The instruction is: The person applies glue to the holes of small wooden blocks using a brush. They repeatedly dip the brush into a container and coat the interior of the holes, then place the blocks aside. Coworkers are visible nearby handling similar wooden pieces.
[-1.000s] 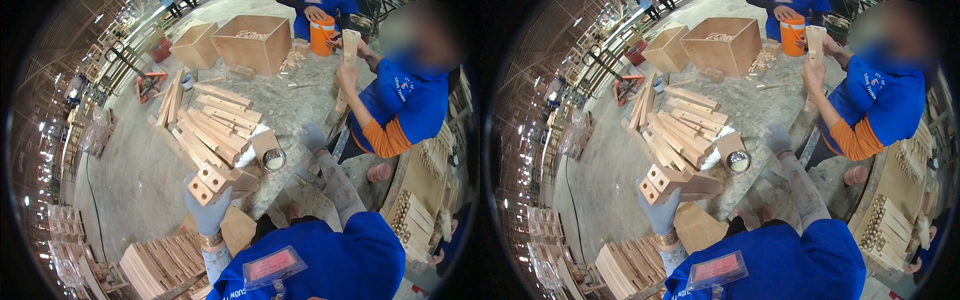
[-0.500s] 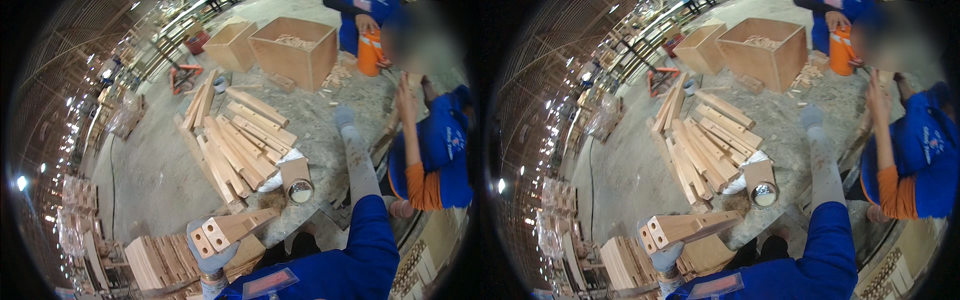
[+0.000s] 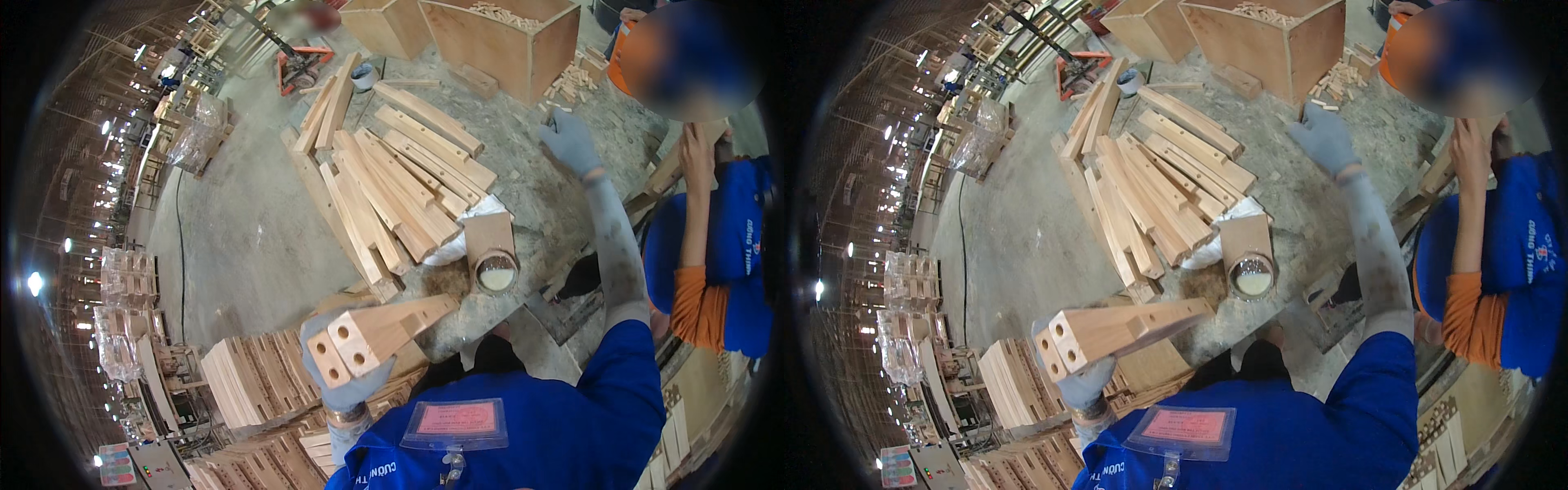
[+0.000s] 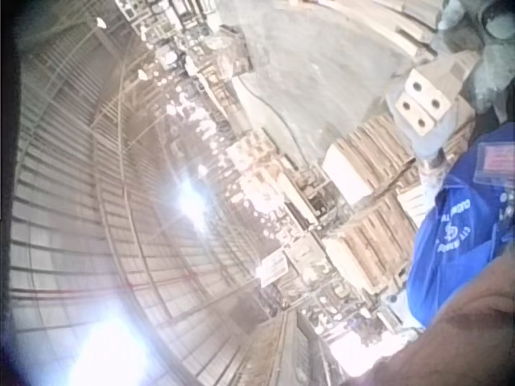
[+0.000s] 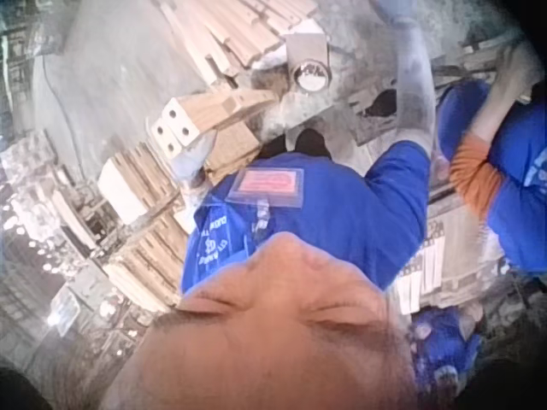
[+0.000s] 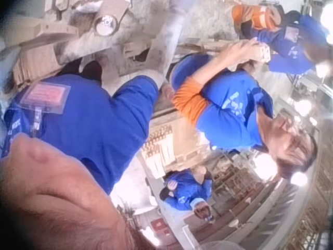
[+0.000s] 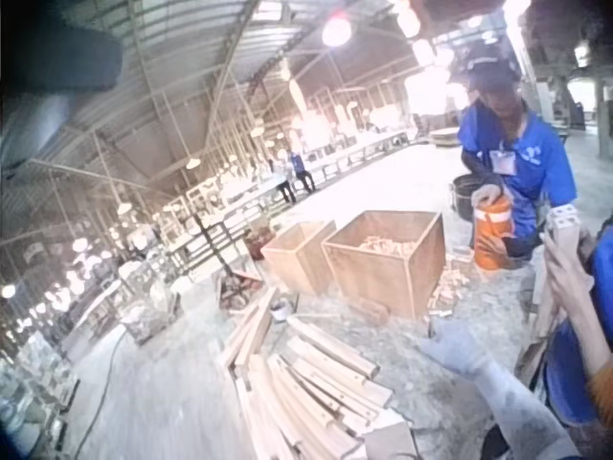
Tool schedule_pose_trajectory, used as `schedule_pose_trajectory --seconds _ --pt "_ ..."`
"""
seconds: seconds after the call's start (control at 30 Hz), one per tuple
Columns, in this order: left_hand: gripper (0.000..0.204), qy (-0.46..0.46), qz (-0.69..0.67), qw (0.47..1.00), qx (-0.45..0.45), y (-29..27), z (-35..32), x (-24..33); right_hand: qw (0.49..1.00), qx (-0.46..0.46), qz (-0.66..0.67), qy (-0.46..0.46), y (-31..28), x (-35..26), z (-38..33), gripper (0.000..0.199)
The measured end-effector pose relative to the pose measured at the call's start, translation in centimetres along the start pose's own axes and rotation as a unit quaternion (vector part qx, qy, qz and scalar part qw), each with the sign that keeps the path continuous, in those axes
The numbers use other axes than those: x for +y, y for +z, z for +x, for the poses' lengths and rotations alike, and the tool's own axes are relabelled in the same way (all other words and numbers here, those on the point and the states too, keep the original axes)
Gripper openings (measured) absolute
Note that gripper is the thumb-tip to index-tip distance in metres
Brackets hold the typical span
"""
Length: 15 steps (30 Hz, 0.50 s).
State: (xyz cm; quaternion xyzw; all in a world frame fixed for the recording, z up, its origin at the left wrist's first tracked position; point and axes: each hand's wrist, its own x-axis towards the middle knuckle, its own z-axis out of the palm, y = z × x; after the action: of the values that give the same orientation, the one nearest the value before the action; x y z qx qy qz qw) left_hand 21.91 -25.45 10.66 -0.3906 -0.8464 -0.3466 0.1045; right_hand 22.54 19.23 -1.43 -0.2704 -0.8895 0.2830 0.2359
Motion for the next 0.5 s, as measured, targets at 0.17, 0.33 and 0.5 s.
schedule_pose_trajectory --seconds 0.17,0.33,0.5 --pt "0.057 0.005 -0.097 0.992 0.079 0.4 0.1 -0.5 0.969 -0.110 0.205 -0.083 -2.8 -9.7 -11.6 0.018" --pt "0.070 -0.024 -0.255 0.963 0.078 1.3 1.0 1.3 0.976 -0.157 0.075 -0.128 1.0 -9.0 -18.2 0.018" --pt "0.065 0.039 -0.180 0.981 0.064 1.9 1.1 1.2 0.979 -0.154 0.114 -0.072 3.5 -8.6 -20.2 0.020"
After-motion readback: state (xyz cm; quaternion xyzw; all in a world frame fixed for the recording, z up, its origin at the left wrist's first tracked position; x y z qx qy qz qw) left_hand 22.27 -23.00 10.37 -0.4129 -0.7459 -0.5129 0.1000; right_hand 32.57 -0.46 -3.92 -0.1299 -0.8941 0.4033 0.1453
